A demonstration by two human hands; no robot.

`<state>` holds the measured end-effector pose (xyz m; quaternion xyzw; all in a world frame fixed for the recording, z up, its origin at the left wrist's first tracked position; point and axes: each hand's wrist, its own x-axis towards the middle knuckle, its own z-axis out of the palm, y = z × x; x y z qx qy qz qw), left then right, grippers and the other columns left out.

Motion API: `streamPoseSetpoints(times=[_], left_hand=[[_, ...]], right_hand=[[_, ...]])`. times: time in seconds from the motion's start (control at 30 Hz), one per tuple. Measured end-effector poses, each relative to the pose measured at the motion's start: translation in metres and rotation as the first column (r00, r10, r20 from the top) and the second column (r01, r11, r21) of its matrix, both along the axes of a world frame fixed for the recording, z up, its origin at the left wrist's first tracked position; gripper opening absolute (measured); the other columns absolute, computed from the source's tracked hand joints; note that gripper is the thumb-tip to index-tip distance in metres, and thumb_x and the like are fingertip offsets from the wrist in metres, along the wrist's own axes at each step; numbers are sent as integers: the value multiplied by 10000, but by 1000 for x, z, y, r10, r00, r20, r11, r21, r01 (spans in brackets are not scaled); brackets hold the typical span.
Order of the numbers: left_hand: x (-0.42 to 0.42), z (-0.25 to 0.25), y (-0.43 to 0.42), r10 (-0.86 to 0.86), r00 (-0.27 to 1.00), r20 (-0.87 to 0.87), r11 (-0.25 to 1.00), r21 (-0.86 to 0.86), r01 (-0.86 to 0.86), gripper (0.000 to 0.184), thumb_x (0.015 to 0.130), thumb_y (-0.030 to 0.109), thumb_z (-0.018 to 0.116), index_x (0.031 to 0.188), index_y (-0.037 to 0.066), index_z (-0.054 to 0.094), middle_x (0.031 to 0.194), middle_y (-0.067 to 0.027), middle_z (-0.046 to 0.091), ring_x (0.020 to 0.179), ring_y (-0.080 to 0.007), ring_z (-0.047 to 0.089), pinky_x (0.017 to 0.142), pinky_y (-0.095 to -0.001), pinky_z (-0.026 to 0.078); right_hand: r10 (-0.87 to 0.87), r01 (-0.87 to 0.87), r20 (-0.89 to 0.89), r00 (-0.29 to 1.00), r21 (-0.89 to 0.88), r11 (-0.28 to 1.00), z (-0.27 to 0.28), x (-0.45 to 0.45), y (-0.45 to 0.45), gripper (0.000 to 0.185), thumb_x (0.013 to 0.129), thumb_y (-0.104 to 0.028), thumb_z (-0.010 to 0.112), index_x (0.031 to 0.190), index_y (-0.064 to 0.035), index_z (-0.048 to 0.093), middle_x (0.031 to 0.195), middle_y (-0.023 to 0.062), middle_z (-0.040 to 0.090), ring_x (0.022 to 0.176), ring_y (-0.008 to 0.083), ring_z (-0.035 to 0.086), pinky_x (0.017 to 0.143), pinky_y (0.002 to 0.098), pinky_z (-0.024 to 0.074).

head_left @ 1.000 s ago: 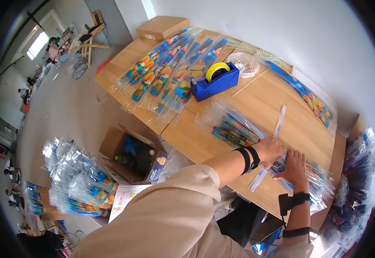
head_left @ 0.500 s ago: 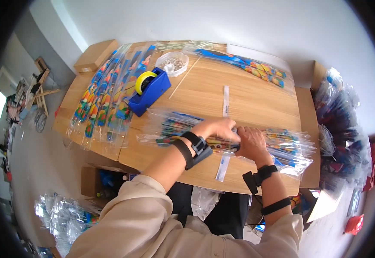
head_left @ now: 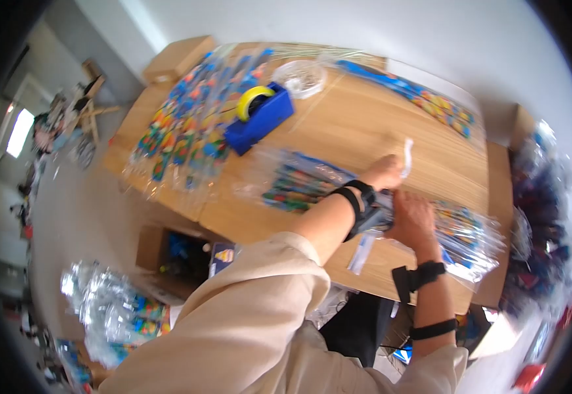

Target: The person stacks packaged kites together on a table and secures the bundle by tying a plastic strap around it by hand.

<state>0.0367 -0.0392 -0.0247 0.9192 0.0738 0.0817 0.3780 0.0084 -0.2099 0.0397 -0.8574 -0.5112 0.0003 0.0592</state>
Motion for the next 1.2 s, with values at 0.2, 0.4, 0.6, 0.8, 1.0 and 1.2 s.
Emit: streamPoseSetpoints(times=[0.2, 0.4, 0.6, 0.8, 1.0, 1.2], left_hand=[[-27, 11, -21, 252, 945, 208, 966, -119, -231, 119, 678, 87, 640, 758, -1, 647, 806, -252, 642, 826, -421, 627, 722, -486, 492], [-55, 34, -53, 332, 852, 405, 936, -252, -245, 101, 746, 121, 651, 756, 23, 630, 807, -197, 601, 830, -417, 582, 735, -494, 458], [-78, 37, -60, 352, 771, 531, 936, -209, -283, 110, 771, 120, 626, 744, 15, 607, 750, -168, 567, 788, -383, 568, 711, -477, 453], [-85, 33, -52, 263, 850, 457, 960, -207, -186, 145, 762, 141, 631, 718, 14, 578, 756, -151, 586, 802, -358, 581, 712, -459, 458], [-96, 34, -52, 173, 825, 538, 985, -90, -148, 74, 716, 55, 626, 779, 35, 593, 801, -148, 594, 840, -367, 572, 743, -453, 462], [-168, 56, -51, 88, 739, 668, 995, -25, -96, 235, 702, -38, 586, 928, 26, 568, 832, -144, 578, 787, -358, 573, 706, -447, 463]], right_hand=[[-4, 3, -87, 996, -18, 1000, 7, -3, 2, 928, 435, -239, 889, 1241, -46, 472, 1204, 148, 557, 1110, 381, 526, 946, 489, 420], [-14, 4, -150, 989, -69, 998, 3, 4, -1, 977, 397, -271, 905, 1265, -69, 506, 1218, 128, 578, 1136, 332, 522, 965, 470, 400], [27, -28, -88, 996, -13, 1000, 0, 2, -4, 869, 391, -287, 905, 1165, -85, 563, 1082, 100, 616, 1044, 316, 535, 907, 420, 402], [-2, 1, -102, 995, -8, 1000, 1, 1, -5, 781, 387, -296, 907, 1082, -91, 614, 1061, 111, 627, 1037, 322, 536, 911, 418, 404], [-54, 45, -214, 975, -47, 998, -10, 10, -5, 768, 358, -297, 906, 1054, -115, 635, 1080, 102, 642, 1047, 328, 550, 901, 424, 421], [90, -78, -115, 989, 107, 991, -13, 12, -10, 908, 412, -297, 830, 1270, -228, 539, 1103, 100, 631, 1064, 335, 566, 920, 456, 426]])
